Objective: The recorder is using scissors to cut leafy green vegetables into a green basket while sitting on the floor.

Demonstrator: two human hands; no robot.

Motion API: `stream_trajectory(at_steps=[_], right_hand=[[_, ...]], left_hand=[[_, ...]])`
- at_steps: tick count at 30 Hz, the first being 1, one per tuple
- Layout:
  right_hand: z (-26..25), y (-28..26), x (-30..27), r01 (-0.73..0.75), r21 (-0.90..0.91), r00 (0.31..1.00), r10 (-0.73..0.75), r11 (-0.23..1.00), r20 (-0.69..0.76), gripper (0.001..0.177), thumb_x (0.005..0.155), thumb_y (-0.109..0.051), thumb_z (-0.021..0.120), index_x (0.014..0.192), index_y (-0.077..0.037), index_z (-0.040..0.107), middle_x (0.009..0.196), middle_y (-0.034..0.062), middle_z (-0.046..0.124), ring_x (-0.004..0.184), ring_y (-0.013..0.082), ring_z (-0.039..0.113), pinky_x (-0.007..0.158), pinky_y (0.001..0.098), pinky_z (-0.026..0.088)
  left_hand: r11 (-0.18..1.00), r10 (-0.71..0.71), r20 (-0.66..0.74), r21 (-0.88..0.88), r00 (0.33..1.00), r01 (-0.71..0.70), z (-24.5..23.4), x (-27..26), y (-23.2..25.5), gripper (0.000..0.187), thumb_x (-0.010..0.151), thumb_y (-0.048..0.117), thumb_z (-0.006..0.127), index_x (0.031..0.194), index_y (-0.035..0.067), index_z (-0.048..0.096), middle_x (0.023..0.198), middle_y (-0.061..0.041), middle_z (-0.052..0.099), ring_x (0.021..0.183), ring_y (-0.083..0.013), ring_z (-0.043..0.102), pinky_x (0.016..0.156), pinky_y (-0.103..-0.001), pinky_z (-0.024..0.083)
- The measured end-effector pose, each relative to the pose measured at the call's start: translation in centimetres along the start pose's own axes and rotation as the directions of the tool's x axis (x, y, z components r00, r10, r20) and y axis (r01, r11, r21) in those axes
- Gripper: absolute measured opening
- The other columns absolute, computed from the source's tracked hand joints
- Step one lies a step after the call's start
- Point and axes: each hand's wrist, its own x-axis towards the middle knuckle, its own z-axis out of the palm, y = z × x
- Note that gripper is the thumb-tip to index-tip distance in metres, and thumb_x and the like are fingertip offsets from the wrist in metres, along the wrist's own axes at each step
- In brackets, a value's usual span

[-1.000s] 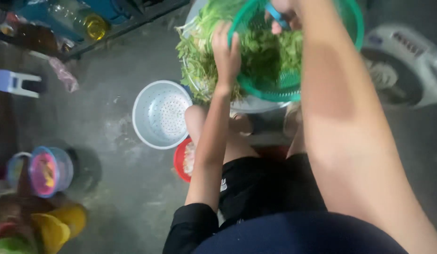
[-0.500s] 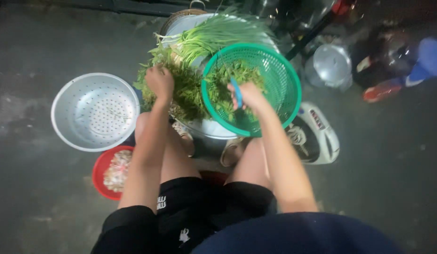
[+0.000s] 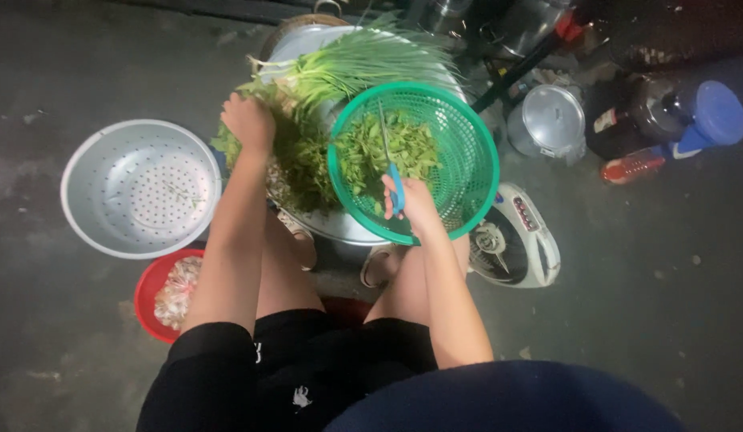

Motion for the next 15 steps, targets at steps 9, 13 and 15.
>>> stream_trajectory(at_steps=[9,13,15], right_hand=[[-0.1,0.1,-2.2,0.051,0.008,0.998,-0.051,0.999,-0.023,0.036,0.097,-0.039,0.070,0.082,-0.006,0.062,0.063,0.0019,0.064,0.048,0.0137,0.064,0.041,0.0230,0.038],[0.5,1.1,-2.5,0.048,0.000,0.999,-0.048,0.999,-0.016,0.037,0.097,-0.040,0.068,0.081,-0.006,0.062,0.061,0.0036,0.065,0.047,0.0143,0.064,0.041,0.0228,0.037],[1.2,1.8,-2.7,0.125,0.038,0.992,-0.125,0.991,-0.005,0.039,0.099,-0.040,0.067,0.081,-0.006,0.063,0.062,0.0036,0.063,0.046,0.0146,0.061,0.042,0.0239,0.037]], left_hand=[[0.984,-0.072,-0.104,-0.170,0.992,0.053,-1.2,-0.7,0.4,0.012,0.079,0.018,0.081,0.080,0.011,0.072,0.093,-0.014,0.064,0.086,-0.0374,0.061,0.069,-0.049,0.046],[0.897,0.009,-0.105,-0.439,0.994,-0.054,-4.5,-1.2,2.1,0.015,0.086,0.017,0.089,0.091,0.013,0.075,0.088,-0.008,0.068,0.087,-0.0308,0.062,0.076,-0.047,0.049],[0.797,0.098,-0.111,-0.586,0.989,-0.144,-6.5,-1.1,3.1,0.017,0.090,0.011,0.089,0.090,0.009,0.072,0.093,-0.006,0.072,0.090,-0.0253,0.065,0.081,-0.045,0.050]])
